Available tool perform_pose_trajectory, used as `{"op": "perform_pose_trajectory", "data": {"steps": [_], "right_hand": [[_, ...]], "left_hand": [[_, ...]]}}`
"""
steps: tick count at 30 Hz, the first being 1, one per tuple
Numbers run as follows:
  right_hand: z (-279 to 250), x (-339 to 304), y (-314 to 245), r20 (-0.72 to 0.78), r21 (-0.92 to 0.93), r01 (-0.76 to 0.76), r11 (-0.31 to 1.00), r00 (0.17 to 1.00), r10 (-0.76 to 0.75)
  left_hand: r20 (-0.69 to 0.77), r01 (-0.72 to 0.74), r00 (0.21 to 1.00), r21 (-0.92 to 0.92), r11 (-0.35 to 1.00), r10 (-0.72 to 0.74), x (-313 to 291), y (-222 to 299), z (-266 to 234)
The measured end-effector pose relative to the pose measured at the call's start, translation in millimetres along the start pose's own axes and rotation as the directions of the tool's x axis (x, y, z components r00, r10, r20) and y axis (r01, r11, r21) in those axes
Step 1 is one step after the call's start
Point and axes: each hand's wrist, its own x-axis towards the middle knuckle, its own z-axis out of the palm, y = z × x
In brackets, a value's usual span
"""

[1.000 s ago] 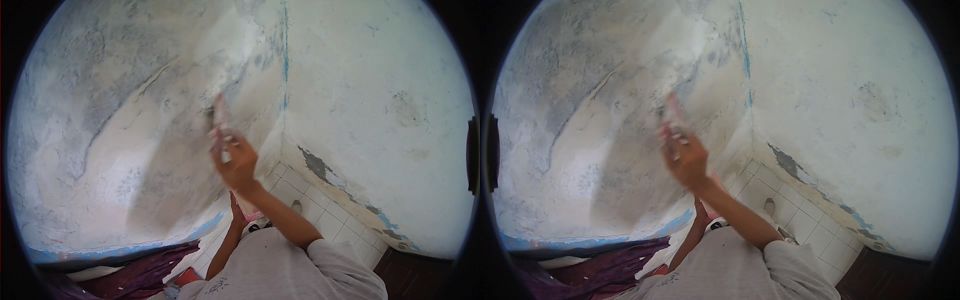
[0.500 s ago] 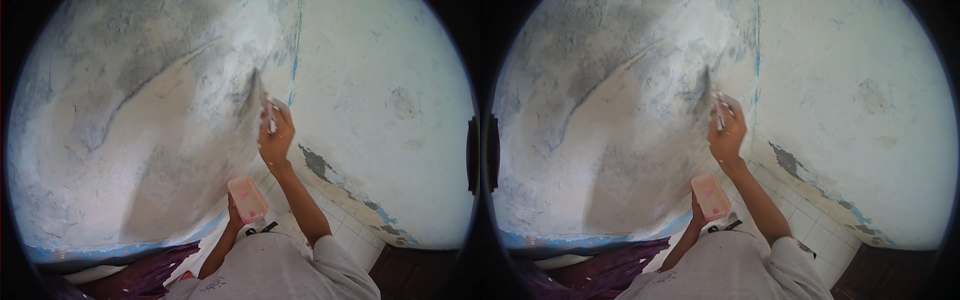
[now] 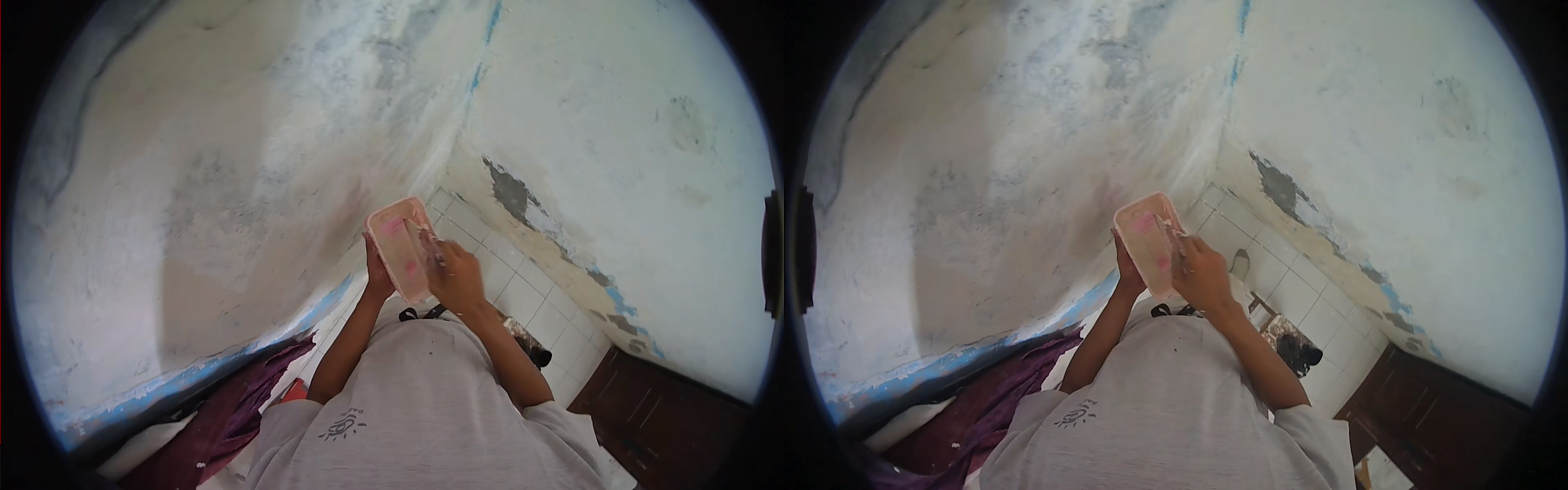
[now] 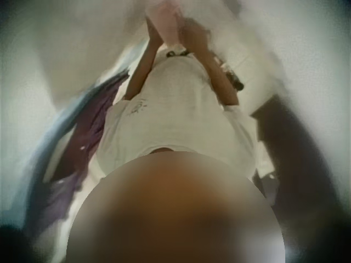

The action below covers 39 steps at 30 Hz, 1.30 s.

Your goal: The person applies plaster paste to a wall with a putty knife.

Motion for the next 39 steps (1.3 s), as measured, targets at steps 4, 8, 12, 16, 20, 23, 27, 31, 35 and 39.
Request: {"op": "perform_pose_trajectory", "data": {"steps": [4, 8, 12, 16, 20, 23, 27, 31, 35, 39], "right_hand": [[4, 4, -18, -0.031, 0.038, 0.021, 0.999, 0.999, -0.02], [-1, 6, -13, -0.032, 0.107, -0.023, 0.994, 0.999, 0.027], [2, 8, 2, -0.064, -0.049, 0.028, 0.998, 0.997, -0.031], [-4, 12, 3, -0.103, 0.01, -0.022, 1.0, 0.994, 0.023], [9, 9, 3, -0.039, -0.003, 0.084, 0.996, 0.996, -0.084], [-24, 18, 9, -0.034, 0.053, -0.101, 0.993, 0.994, 0.103], [-43, 22, 51, -0.012, 0.307, -0.381, 0.872, 0.915, 0.404], [-57, 19, 87, 0.055, 0.848, -0.269, 0.458, 0.902, 0.429], [-63, 30, 113, 0.146, 0.946, -0.239, 0.218, 0.917, 0.371], [-70, 72, 160, 0.056, 0.923, -0.2, 0.329, 0.915, 0.4]], "left_hand": [[-0.007, 0.075, 0.997, -0.054, 0.996, -0.076, 7, -5, 14], [0.006, 0.071, 0.997, -0.025, 0.997, -0.071, 9, -11, 25], [0.002, 0.014, 1.0, 0.017, 1.0, -0.014, 13, -15, 26], [0.047, 0.037, 0.998, -0.038, 0.999, -0.035, 17, -16, 20], [-0.045, 0.014, 0.999, 0.075, 0.997, -0.011, 20, -19, 22], [-0.035, 0.063, 0.997, -0.074, 0.995, -0.066, 26, -17, 25], [0.035, 0.05, 0.998, -0.025, 0.998, -0.049, 36, -19, 42], [-0.003, 0.06, 0.998, 0.008, 0.998, -0.06, 46, -21, 59], [0.01, -0.029, 1.0, 0.109, 0.994, 0.028, 58, -23, 47], [0.012, -0.012, 1.0, 0.08, 0.997, 0.011, 65, -28, 46]]}}
